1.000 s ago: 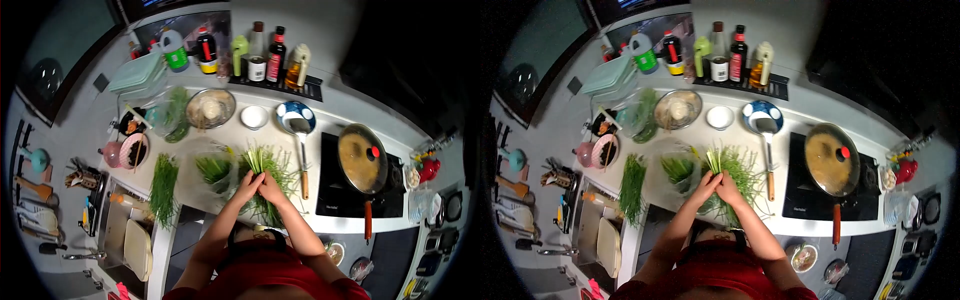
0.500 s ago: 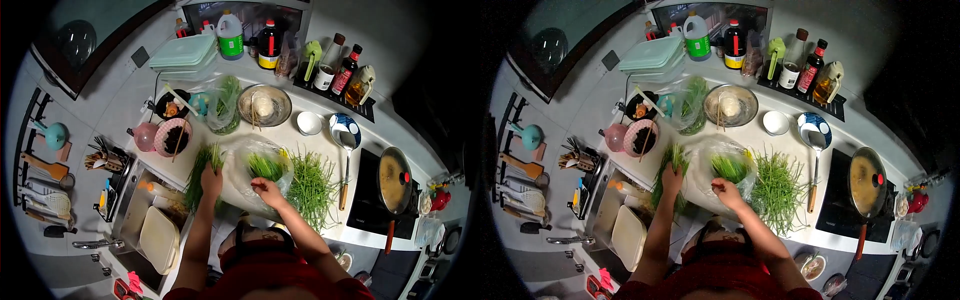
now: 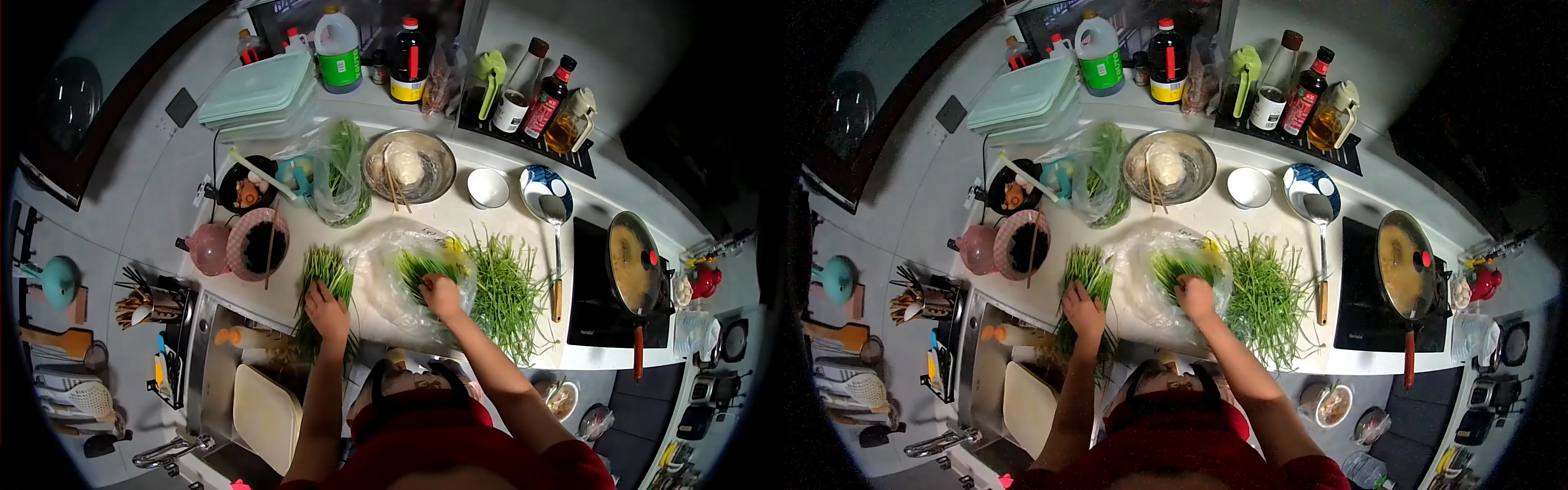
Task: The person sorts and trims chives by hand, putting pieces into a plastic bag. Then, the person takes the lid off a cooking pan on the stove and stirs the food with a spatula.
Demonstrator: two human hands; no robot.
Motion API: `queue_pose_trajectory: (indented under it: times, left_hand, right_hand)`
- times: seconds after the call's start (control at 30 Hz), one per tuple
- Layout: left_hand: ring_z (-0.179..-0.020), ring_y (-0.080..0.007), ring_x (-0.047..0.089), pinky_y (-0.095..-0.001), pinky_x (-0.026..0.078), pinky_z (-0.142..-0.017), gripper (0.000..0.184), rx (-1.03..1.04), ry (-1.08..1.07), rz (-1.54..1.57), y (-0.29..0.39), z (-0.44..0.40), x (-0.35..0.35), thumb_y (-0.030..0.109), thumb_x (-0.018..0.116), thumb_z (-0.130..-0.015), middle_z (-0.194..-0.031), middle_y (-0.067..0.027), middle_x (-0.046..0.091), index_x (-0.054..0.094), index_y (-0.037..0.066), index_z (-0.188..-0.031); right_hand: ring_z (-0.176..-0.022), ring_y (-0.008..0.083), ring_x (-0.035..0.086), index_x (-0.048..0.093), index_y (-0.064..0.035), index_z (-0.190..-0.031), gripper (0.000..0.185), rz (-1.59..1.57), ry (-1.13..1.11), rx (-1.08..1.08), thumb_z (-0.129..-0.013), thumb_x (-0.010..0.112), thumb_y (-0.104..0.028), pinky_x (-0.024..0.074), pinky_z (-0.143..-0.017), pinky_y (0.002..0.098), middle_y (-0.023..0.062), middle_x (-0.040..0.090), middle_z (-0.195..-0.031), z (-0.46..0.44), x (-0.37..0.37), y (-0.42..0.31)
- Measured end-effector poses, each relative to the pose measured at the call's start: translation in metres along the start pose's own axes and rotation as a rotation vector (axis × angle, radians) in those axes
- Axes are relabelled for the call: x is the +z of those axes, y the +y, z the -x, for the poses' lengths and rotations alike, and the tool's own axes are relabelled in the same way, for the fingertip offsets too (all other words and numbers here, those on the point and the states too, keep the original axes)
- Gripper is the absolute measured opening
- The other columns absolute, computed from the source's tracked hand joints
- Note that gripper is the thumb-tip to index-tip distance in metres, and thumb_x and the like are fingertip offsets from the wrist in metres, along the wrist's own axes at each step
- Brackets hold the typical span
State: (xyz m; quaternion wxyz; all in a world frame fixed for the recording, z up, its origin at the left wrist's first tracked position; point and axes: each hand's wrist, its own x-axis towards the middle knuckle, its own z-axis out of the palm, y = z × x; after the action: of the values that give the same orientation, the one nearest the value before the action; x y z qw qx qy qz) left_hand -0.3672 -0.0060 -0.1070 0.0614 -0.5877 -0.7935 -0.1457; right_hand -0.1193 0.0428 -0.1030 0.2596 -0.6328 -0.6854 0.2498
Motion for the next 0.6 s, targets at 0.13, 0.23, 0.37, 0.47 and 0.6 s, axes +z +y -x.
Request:
queue_pose_trajectory:
  times: [0.13,0.23,0.37,0.47,0.6]
  left_hand:
    - [-0.1,-0.0342,0.045,-0.0413,0.037,-0.086,0.038,0.176,0.064,0.359,0.032,-0.002,-0.027,0.009,0.054,-0.074,-0.113,-0.015,0.047,0.05,0.002,-0.111]
    - [-0.096,-0.0341,0.048,-0.0397,0.041,-0.082,0.031,0.293,-0.075,0.638,0.06,-0.001,-0.038,0.004,0.052,-0.075,-0.106,-0.0128,0.052,0.054,0.005,-0.106]
    - [-0.095,-0.0334,0.049,-0.039,0.041,-0.081,0.029,0.431,-0.132,0.723,0.087,0.002,-0.033,0.001,0.05,-0.075,-0.103,-0.0137,0.054,0.055,0.005,-0.103]
    - [-0.093,-0.0311,0.05,-0.0383,0.041,-0.081,0.029,0.356,-0.067,0.743,0.092,0.002,-0.028,0.003,0.051,-0.075,-0.101,-0.0125,0.055,0.055,0.004,-0.103]
    - [-0.091,-0.0334,0.051,-0.0378,0.042,-0.079,0.025,0.283,-0.073,0.835,0.096,-0.002,-0.031,0.003,0.051,-0.078,-0.099,-0.0139,0.055,0.056,0.004,-0.103]
  right_hand:
    - [-0.076,0.0281,0.059,0.059,-0.0049,-0.084,0.029,0.342,-0.048,-0.072,-0.065,0.067,-0.025,0.0466,-0.07,0.0384,0.0145,0.06,-0.079,-0.011,0.027,-0.004]
    - [-0.082,0.0268,0.058,0.059,-0.0067,-0.085,0.029,0.494,-0.124,-0.013,-0.066,0.066,-0.028,0.0468,-0.072,0.0365,0.012,0.06,-0.085,-0.016,0.039,-0.008]
    - [-0.079,0.0284,0.058,0.057,-0.0058,-0.08,0.023,0.467,-0.095,-0.029,-0.068,0.063,-0.025,0.0467,-0.07,0.0379,0.0129,0.06,-0.083,-0.012,0.035,-0.007]
    - [-0.074,0.0313,0.057,0.057,-0.0045,-0.079,0.017,0.321,0.066,-0.06,-0.071,0.06,-0.019,0.0462,-0.067,0.0404,0.0146,0.059,-0.079,0.0,0.014,-0.009]
    - [-0.061,0.0365,0.052,0.055,-0.0025,-0.083,0.011,-0.045,0.218,-0.092,-0.077,0.055,-0.012,0.0421,-0.055,0.0407,0.0174,0.056,-0.069,0.015,-0.019,-0.017]
